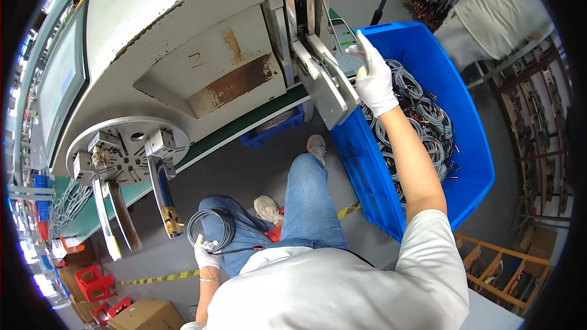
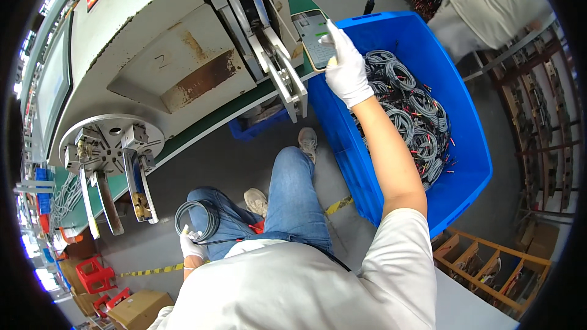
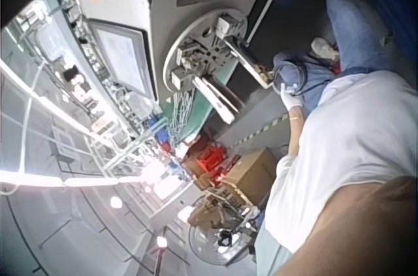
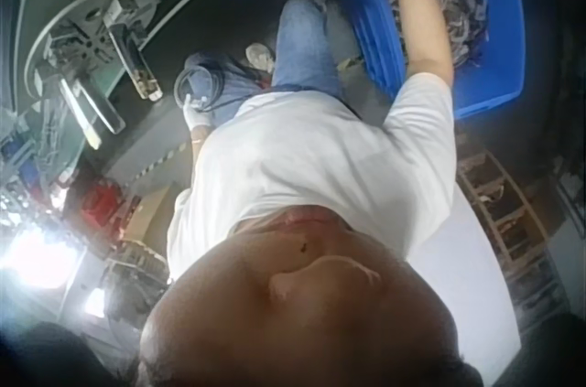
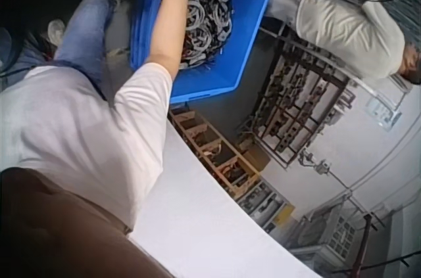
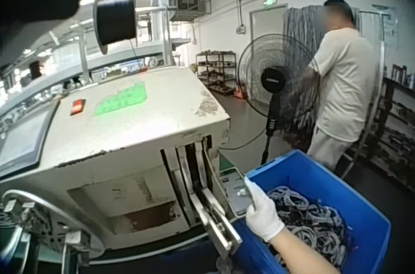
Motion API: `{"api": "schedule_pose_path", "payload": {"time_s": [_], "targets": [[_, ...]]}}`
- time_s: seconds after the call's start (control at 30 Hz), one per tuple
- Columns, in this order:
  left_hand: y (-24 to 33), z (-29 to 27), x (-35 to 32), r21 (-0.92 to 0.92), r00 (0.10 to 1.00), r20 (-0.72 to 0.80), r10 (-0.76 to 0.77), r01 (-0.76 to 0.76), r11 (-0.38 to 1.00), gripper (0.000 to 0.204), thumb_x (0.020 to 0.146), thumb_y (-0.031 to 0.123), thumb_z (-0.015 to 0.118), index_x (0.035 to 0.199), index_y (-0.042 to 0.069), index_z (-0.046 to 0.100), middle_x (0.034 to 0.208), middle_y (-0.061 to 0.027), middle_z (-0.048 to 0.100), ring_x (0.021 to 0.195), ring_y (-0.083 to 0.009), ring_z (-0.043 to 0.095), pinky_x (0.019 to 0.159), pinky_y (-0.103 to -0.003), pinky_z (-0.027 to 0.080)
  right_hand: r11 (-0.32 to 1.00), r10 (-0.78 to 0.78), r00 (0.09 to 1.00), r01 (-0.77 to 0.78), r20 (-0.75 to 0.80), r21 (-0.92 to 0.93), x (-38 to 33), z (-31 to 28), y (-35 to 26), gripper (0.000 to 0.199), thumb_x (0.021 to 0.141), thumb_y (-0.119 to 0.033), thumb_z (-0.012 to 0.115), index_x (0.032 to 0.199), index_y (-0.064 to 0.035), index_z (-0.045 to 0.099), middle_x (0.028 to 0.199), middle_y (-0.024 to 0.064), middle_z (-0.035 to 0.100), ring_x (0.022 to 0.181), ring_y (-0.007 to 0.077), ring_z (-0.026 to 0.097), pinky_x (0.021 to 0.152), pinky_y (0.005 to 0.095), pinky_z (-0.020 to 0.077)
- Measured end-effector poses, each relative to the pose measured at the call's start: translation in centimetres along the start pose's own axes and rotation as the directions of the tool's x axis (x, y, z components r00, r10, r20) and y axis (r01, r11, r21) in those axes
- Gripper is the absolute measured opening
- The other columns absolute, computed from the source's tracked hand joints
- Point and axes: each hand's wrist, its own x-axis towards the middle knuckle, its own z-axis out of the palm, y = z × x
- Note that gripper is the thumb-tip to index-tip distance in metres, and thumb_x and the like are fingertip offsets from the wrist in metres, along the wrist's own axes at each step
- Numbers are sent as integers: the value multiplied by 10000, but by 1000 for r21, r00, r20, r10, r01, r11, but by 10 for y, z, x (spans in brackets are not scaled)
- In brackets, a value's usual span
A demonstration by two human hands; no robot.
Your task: Wind long cables into coils using a machine and secure with tape.
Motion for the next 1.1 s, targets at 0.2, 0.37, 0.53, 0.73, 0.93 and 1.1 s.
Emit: {"api": "schedule_pose_path", "payload": {"time_s": [0.2, 0.37, 0.53, 0.73, 0.93, 1.1], "targets": [[0, 0, 0, 18, 1000, -28, 5, -4, 1000, 471, 926, 276, 552, 524, 202, 318, 450, 35, 294, 412, -137, 331, 540, -310, 405, 1000, 4, 995, -5, 104, 9, 6, 5, -12, 703, 710, 147, 473, 1372, -88, 444, 1179, 159, 607, 1033, 271, 627, 904, 301, 478], [-1, -6, 4, -30, 1000, -10, 16, -17, 999, 456, 927, 263, 551, 537, 201, 324, 459, 34, 297, 409, -135, 328, 535, -316, 409, 990, -105, 984, 118, 141, -82, 9, 11, -6, 680, 747, 49, 633, 1383, -76, 427, 1238, 163, 576, 1039, 254, 620, 900, 284, 473], [-3, -11, 10, -74, 1000, 19, 19, -18, 997, 431, 935, 247, 539, 558, 193, 337, 461, 36, 294, 401, -132, 320, 520, -319, 410, 996, -82, 986, 85, 144, -19, 13, 11, -10, 724, 657, 150, 460, 1358, -25, 421, 1066, 164, 592, 994, 306, 606, 870, 351, 482], [-1, -11, 12, -98, 999, 26, -20, 22, 995, 396, 944, 240, 527, 590, 184, 358, 460, 43, 282, 391, -122, 310, 502, -314, 407, 1000, 9, 997, -11, 74, 20, 4, -3, -8, 737, 665, 155, 413, 1378, -28, 403, 1096, 171, 614, 1012, 277, 627, 906, 344, 484], [-4, -10, 12, -89, 1000, 24, 7, -5, 996, 373, 949, 234, 520, 612, 182, 368, 460, 47, 274, 384, -116, 302, 493, -309, 402, 996, 45, 997, -49, 62, 75, -5, -2, -2, 737, 672, 156, 403, 1387, -23, 392, 1091, 183, 621, 1011, 274, 632, 932, 333, 475], [-3, -12, 13, -95, 1000, 19, 3, -1, 995, 376, 952, 233, 516, 611, 182, 366, 458, 47, 271, 383, -113, 300, 485, -305, 396, 990, 59, 993, -72, 105, 125, -14, 5, 3, 732, 675, 159, 402, 1385, -18, 393, 1087, 186, 623, 1009, 274, 633, 935, 327, 470]]}}
